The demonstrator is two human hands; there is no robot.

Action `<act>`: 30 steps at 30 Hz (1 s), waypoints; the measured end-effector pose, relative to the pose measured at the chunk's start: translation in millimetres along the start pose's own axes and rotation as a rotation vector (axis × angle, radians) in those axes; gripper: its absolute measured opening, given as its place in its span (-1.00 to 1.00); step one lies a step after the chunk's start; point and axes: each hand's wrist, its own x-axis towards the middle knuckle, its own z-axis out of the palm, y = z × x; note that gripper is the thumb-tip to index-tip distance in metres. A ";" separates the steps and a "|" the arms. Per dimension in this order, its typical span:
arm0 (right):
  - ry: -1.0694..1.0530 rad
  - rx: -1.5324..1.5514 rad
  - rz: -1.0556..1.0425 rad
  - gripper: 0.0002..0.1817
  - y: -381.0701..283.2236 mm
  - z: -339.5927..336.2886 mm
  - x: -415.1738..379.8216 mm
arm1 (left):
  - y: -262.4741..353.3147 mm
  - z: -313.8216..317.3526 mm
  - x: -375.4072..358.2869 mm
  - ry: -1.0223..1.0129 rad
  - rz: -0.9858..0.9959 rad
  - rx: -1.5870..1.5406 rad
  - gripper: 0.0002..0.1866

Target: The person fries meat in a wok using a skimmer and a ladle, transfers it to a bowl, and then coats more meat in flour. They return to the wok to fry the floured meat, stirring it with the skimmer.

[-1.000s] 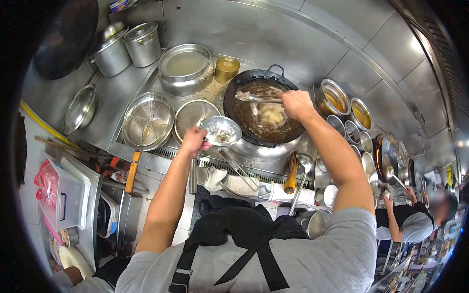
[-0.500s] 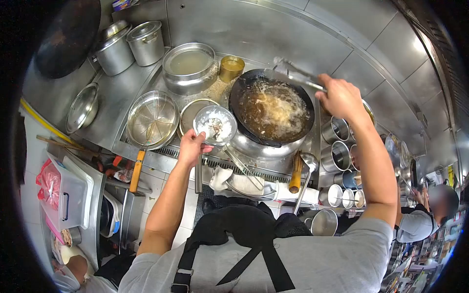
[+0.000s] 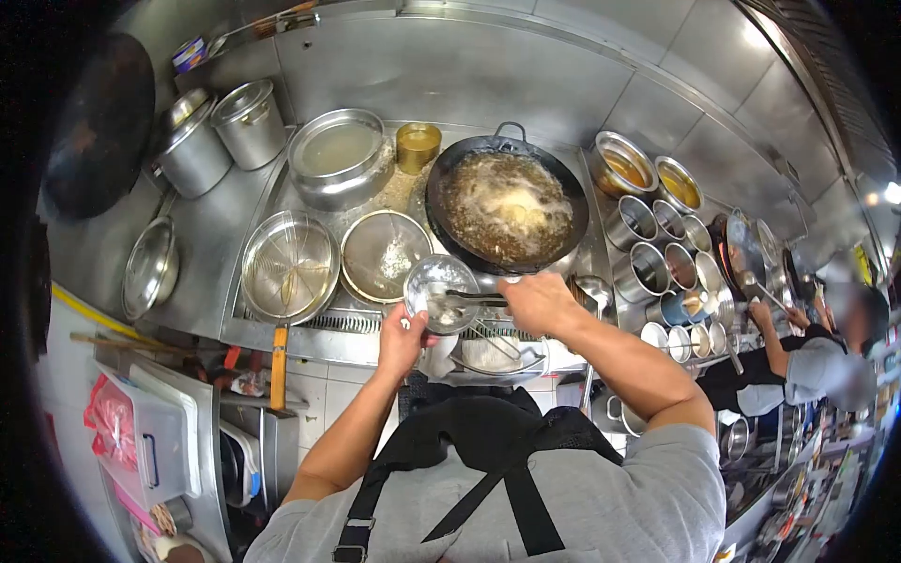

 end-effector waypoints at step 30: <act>0.775 1.981 0.644 -0.64 123.6 251.3 -331.6 | -19.8 117.9 -120.0 -0.154 -0.256 -0.136 -0.85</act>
